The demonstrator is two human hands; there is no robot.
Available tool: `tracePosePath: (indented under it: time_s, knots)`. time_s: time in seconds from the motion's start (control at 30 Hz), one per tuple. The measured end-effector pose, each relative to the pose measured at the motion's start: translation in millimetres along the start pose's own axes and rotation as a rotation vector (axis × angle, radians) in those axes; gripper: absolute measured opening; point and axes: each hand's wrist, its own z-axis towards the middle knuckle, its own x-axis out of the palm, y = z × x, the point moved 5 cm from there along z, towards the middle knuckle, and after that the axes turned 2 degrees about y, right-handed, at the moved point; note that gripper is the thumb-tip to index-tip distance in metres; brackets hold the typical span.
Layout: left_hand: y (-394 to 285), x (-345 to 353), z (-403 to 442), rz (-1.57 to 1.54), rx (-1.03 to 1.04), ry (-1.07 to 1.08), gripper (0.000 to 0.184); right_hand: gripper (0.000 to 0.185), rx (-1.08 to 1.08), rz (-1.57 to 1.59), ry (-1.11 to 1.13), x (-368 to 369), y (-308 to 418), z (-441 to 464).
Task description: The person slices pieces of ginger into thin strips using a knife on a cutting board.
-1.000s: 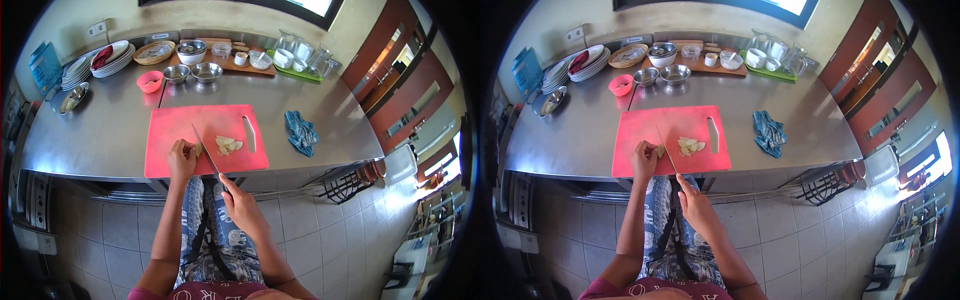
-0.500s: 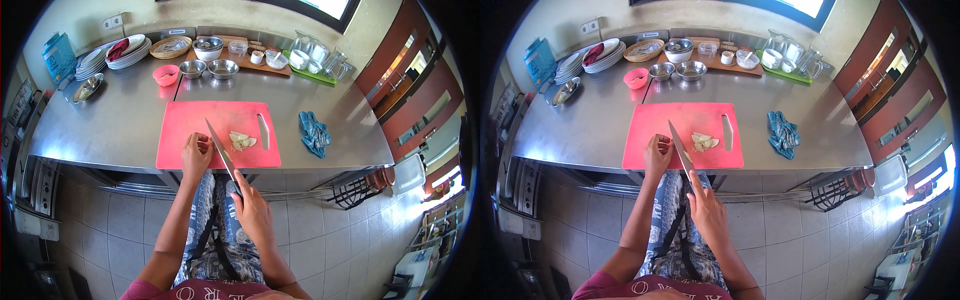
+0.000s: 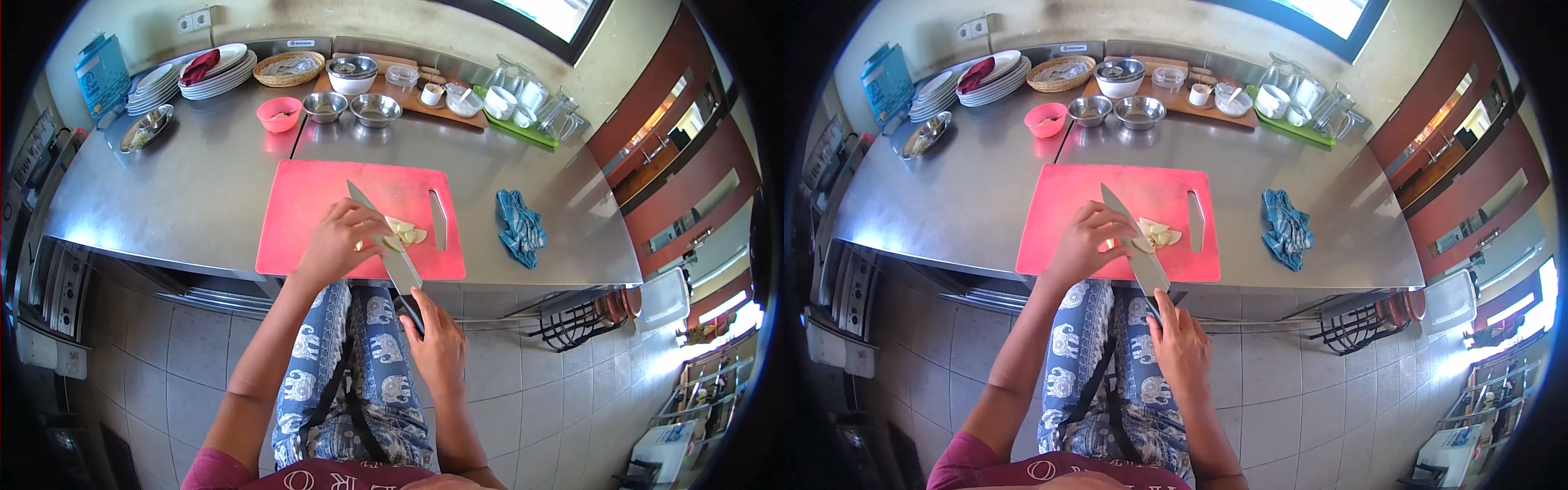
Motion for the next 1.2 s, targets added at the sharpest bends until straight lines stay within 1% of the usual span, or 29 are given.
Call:
tracePosePath:
  time_s: [0.03,0.13,0.23,0.33,0.37,0.43,0.53,0.63,0.73,0.77,0.87,0.9,1.0,1.1,1.2]
  knots:
    - [0,5,4,0.032,0.032,0.062,0.026,0.052,-0.008,0.005,-0.004,0,0,0]
    - [-9,7,15,0.093,0.142,0.148,0.020,0.051,-0.009,0.021,-0.015,-1,-1,-3]
    - [-8,18,17,0.115,0.186,0.205,0.016,0.048,0.017,0.042,-0.014,-4,-4,-3]
    - [-11,24,19,0.170,0.235,0.185,0.013,0.047,0.011,0.042,-0.038,-5,-8,-4]
    - [-10,24,22,0.187,0.223,0.151,0.012,0.046,0.017,0.045,-0.035,-5,-8,-3]
    - [-11,24,27,0.215,0.190,0.086,0.010,0.046,0.030,0.052,-0.020,-4,-9,-4]
    - [-16,2,41,0.130,0.148,-0.066,0.009,0.046,0.099,0.087,0.023,-11,-9,-4]
    - [-4,-12,46,-0.062,-0.071,-0.253,0.011,0.044,0.165,0.229,-0.047,-15,-18,-7]
    - [12,2,44,-0.175,-0.260,-0.247,0.011,0.041,0.302,0.355,-0.066,-24,-30,-12]
    - [17,12,41,-0.149,-0.219,-0.221,0.011,0.039,0.355,0.398,-0.090,-25,-35,-14]
    - [26,46,36,-0.163,-0.227,-0.096,0.007,0.040,0.451,0.434,-0.101,-34,-46,-19]
    - [30,58,32,-0.088,-0.361,0.075,0.009,0.039,0.451,0.440,-0.127,-36,-49,-20]
    - [39,69,21,0.096,-0.355,0.016,0.018,0.037,0.457,0.428,-0.134,-41,-54,-24]
    - [36,41,24,0.064,-0.225,-0.236,0.028,0.036,0.396,0.464,-0.137,-37,-57,-30]
    - [46,6,10,-0.193,-0.515,-0.228,0.033,0.037,0.603,0.733,0.055,-34,-42,-32]
